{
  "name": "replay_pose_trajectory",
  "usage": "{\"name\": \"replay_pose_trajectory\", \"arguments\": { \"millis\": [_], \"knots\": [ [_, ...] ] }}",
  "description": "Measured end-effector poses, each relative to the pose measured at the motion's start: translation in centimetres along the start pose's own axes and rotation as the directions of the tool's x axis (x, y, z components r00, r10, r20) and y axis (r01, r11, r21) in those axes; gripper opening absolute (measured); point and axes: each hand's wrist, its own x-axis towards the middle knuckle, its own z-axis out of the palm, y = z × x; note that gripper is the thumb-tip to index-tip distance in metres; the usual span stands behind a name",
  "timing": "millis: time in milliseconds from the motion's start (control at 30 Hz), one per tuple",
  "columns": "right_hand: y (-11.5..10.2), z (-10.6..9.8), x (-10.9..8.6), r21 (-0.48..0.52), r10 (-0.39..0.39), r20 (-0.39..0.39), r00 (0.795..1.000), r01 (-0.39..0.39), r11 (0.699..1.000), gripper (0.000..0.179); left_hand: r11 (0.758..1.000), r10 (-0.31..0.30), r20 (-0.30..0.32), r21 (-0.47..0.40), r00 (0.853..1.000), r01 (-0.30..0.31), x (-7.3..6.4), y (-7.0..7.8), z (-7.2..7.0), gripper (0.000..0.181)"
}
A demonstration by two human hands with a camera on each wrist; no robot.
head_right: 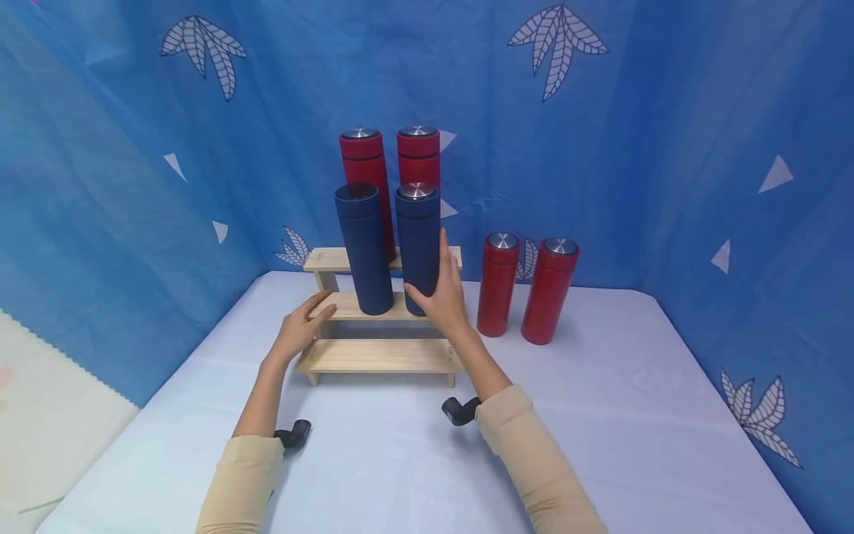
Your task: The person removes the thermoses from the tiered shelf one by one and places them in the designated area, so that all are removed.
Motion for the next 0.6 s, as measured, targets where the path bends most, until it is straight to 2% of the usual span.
{"name": "replay_pose_trajectory", "arguments": {
  "millis": [267,467,600],
  "knots": [
    [-0.7,-1.2,-2.1,0.001,-0.048,-0.089,0.995,0.048,0.999,0.105,1.000,-0.005,-0.001,-0.004,1.000,0.005,-0.1,0.2,-0.1,0.062],
    [-0.9,-2.6,-3.8,-0.002,-0.114,-0.160,0.980,0.116,0.993,0.108,1.000,0.005,0.005,-0.008,1.000,-0.005,-0.1,0.1,0.0,0.062],
    [-1.2,-3.7,-4.2,0.009,-0.173,-0.184,0.968,0.178,0.984,0.109,1.000,0.015,0.002,-0.009,1.000,-0.015,-0.2,0.2,0.0,0.061]
  ]
}}
